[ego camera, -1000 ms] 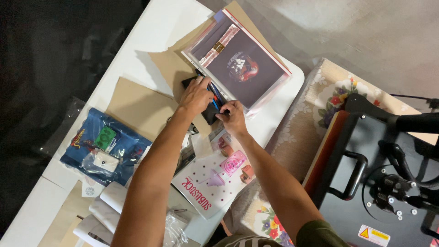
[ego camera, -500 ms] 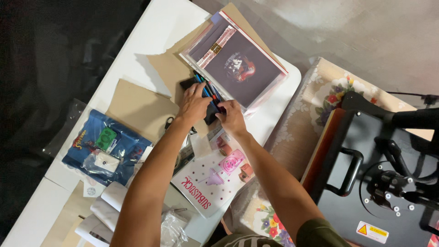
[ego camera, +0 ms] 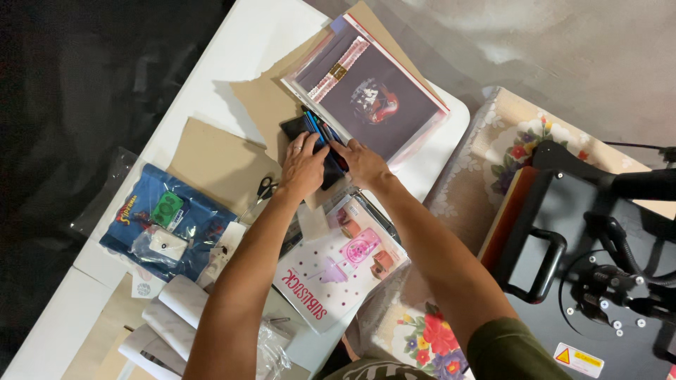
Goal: The person prepares materials and organizes items on a work table, handling a white pouch, cardboard pieces, a small notebook, and several white tubes. They press buttons on a heat press machine and sort through various objects including a pen and papers.
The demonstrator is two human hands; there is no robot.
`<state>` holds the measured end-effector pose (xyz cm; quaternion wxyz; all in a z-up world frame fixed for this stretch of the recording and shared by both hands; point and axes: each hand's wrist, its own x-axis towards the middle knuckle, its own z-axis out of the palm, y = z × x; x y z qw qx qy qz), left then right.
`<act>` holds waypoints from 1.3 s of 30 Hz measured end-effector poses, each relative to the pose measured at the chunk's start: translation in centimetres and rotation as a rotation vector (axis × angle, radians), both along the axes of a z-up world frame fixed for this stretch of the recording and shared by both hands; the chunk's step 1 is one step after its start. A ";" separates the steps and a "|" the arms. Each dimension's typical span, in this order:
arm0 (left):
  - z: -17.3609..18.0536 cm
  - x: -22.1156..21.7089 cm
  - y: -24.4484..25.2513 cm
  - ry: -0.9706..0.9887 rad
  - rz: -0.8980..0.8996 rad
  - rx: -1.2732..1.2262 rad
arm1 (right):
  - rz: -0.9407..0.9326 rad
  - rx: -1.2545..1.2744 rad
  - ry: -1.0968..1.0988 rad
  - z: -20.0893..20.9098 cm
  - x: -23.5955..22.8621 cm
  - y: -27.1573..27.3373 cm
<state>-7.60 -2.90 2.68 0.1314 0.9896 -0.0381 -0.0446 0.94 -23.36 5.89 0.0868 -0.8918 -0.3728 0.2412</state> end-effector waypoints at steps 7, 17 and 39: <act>0.5 -0.2 0.1 0.071 -0.021 0.058 | -0.025 0.089 -0.047 -1.9 -0.2 -0.5; 0.9 -0.7 -0.2 -0.010 -0.049 0.061 | -0.059 0.277 -0.107 -1.0 -2.0 -2.0; -1.2 -3.0 -4.9 -0.204 -0.255 -0.047 | -0.171 0.200 -0.512 -3.7 -6.1 -1.8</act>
